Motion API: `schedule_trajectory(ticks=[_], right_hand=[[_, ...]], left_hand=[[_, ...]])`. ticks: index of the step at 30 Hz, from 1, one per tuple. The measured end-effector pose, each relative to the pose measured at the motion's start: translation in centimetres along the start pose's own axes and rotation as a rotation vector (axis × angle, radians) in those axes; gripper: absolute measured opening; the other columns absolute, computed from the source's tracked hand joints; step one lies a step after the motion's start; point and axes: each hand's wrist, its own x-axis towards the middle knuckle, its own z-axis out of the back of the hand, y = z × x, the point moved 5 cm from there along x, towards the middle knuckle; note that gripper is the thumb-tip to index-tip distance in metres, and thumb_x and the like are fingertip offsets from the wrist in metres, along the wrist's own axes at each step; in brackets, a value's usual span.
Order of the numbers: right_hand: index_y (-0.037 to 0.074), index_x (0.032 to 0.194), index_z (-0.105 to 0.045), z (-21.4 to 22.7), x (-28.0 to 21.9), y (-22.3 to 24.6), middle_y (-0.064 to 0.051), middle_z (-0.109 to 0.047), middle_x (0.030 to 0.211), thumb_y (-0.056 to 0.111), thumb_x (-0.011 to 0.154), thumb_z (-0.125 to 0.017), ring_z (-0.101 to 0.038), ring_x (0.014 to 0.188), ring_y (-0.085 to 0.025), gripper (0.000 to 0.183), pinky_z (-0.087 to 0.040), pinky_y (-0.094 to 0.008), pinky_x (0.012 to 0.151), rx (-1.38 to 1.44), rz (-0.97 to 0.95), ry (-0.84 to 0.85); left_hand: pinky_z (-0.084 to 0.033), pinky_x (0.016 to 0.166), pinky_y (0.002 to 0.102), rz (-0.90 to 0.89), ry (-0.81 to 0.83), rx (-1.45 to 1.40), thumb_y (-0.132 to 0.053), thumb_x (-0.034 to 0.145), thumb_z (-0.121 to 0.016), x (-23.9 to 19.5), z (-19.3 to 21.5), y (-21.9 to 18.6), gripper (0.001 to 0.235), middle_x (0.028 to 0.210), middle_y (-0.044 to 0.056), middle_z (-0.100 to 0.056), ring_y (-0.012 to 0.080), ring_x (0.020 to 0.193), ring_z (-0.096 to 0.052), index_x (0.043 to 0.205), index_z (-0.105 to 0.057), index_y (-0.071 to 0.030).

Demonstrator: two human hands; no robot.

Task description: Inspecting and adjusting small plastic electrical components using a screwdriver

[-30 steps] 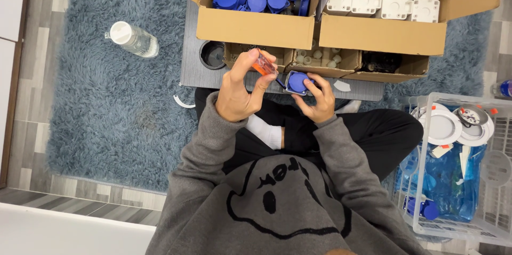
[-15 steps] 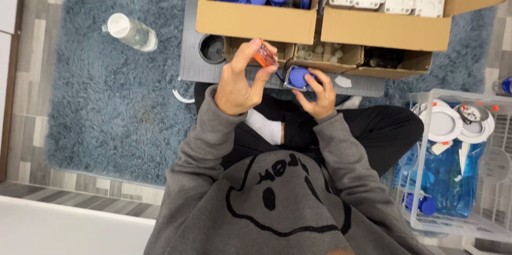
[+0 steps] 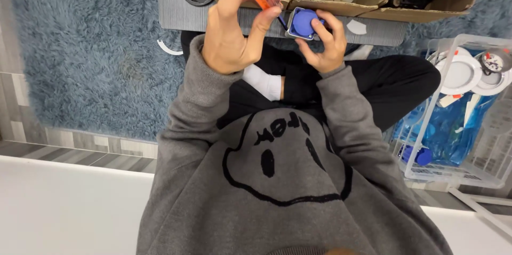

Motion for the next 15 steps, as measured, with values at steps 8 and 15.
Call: schedule_trajectory(ticks=[8, 15], right_hand=[[0.008, 0.149, -0.059, 0.2, 0.2, 0.2, -0.027, -0.062, 0.142, 0.018, 0.102, -0.095, -0.070, 0.121, -0.045, 0.060, -0.062, -0.054, 0.103, 0.022, -0.013, -0.005], [0.009, 0.149, -0.059, -0.1, 0.0, 0.3, -0.029, -0.063, 0.142, 0.020, 0.102, -0.092, -0.071, 0.123, -0.046, 0.059, -0.061, -0.053, 0.105, 0.006, -0.032, 0.000]], left_hand=[[-0.069, 0.111, 0.042, 0.025, -0.009, -0.041, -0.001, 0.124, -0.066, 0.7, -0.3, -0.5, 0.064, 0.141, 0.021, -0.064, 0.0325, 0.115, -0.076, 0.169, -0.025, -0.018], [-0.072, 0.111, 0.042, 0.021, 0.047, -0.010, 0.001, 0.118, -0.069, 1.1, -2.4, 0.7, 0.064, 0.139, 0.021, -0.068, 0.0360, 0.119, -0.079, 0.166, -0.030, -0.011]])
